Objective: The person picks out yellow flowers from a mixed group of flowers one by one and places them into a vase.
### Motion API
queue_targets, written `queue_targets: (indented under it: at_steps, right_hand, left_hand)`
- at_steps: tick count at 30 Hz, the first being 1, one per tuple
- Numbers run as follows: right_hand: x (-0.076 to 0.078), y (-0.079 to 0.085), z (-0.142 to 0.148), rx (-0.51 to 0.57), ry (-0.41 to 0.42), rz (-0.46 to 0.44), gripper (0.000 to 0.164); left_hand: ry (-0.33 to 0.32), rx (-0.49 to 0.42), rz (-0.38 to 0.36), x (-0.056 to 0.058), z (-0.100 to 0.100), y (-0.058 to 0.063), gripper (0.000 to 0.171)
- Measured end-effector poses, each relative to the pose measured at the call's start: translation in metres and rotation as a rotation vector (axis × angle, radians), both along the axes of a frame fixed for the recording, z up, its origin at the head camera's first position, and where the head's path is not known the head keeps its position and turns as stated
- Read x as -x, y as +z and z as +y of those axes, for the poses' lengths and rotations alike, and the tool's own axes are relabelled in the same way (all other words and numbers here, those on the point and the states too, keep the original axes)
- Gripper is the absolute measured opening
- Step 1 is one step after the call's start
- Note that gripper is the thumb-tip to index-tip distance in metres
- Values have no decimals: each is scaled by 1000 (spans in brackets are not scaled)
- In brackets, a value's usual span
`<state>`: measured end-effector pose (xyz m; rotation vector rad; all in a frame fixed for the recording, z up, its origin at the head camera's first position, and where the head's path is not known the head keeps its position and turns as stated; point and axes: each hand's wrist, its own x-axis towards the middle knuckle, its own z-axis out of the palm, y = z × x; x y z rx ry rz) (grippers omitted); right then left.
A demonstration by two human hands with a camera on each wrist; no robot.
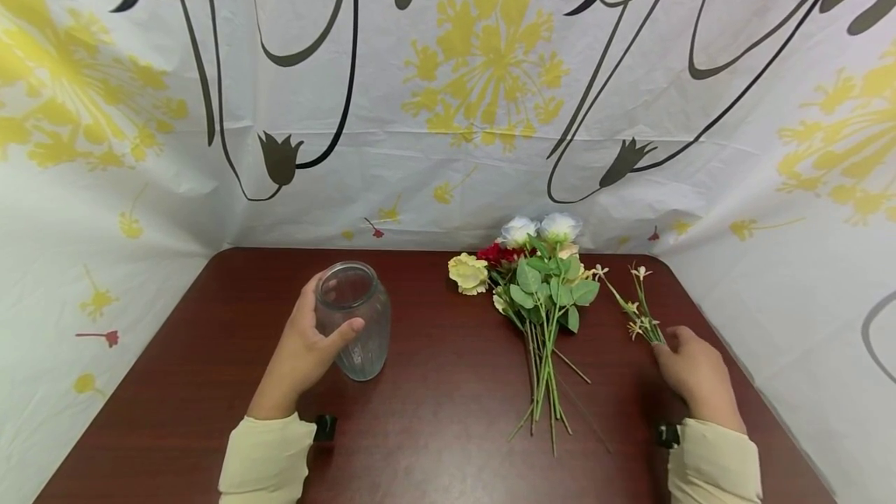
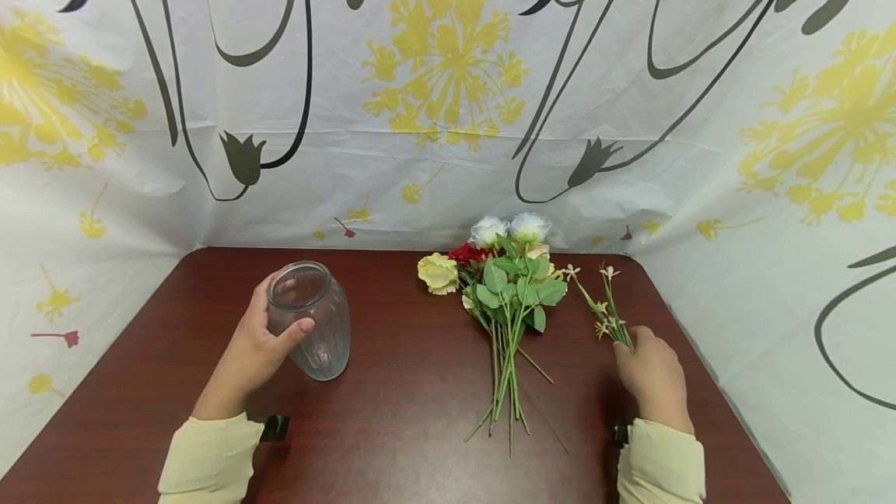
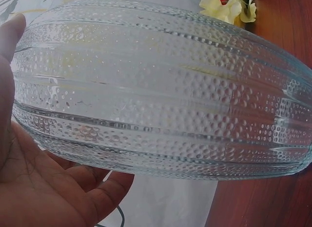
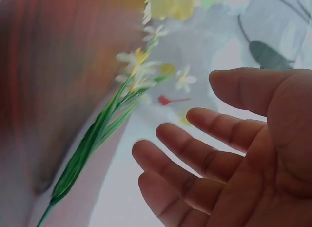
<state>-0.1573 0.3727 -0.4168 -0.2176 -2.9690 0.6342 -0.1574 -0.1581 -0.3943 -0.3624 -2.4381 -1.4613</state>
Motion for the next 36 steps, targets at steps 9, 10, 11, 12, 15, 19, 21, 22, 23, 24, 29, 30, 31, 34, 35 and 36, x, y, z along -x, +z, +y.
queue_targets:
  at_steps: [9, 10, 11, 12, 15, 19, 21, 22, 23, 24, 29, 30, 31, 34, 35, 36]
  right_hand:
    - [5, 7, -34, 25, 76, 62, 35]
    - [5, 8, -38, 24, 87, 67, 34]
    - [6, 9, -41, 24, 95, 67, 34]
    - [6, 10, -45, 24, 101, 69, 33]
    - [8, 11, -57, 23, 123, 69, 34]
    - [10, 10, -72, 24, 165, 76, 31]
    - [10, 10, -82, 33, 185, 72, 29]
    - [10, 10, -87, 37, 194, 65, 28]
    - [11, 10, -91, 46, 203, 57, 28]
    - [11, 10, -96, 47, 211, 52, 28]
    - [14, 6, -114, 65, 242, 42, 29]
    - [14, 5, -117, 66, 246, 40, 28]
    - [15, 4, -119, 68, 247, 37, 26]
    - [16, -1, -125, 54, 249, 39, 23]
    - [17, -3, -126, 54, 249, 36, 22]
    - [17, -4, -128, 51, 250, 37, 22]
  left_hand:
    - [-19, -12, 5, -14, 10, 24, 80]
    - [-20, -15, 3, -14, 10, 24, 81]
    - [-20, -17, 2, -13, 10, 23, 81]
    - [-17, -14, 0, -12, 9, 20, 82]
    - [-2, 1, -5, -5, 4, 8, 84]
    - [15, 17, -10, 3, 0, -5, 85]
    - [11, 10, -17, -1, 2, 1, 85]
    - [12, 11, -21, -4, 4, 6, 84]
    - [9, 7, -22, -7, 5, 11, 84]
    - [7, 4, -24, -10, 7, 15, 83]
    - [6, 1, -25, -15, 11, 25, 82]
    - [6, 3, -27, -15, 11, 25, 82]
    - [4, 2, -26, -15, 10, 25, 82]
    - [0, -2, -22, -14, 10, 24, 82]
    - [-2, -4, -21, -14, 10, 24, 82]
    - [-3, -4, -19, -14, 10, 23, 83]
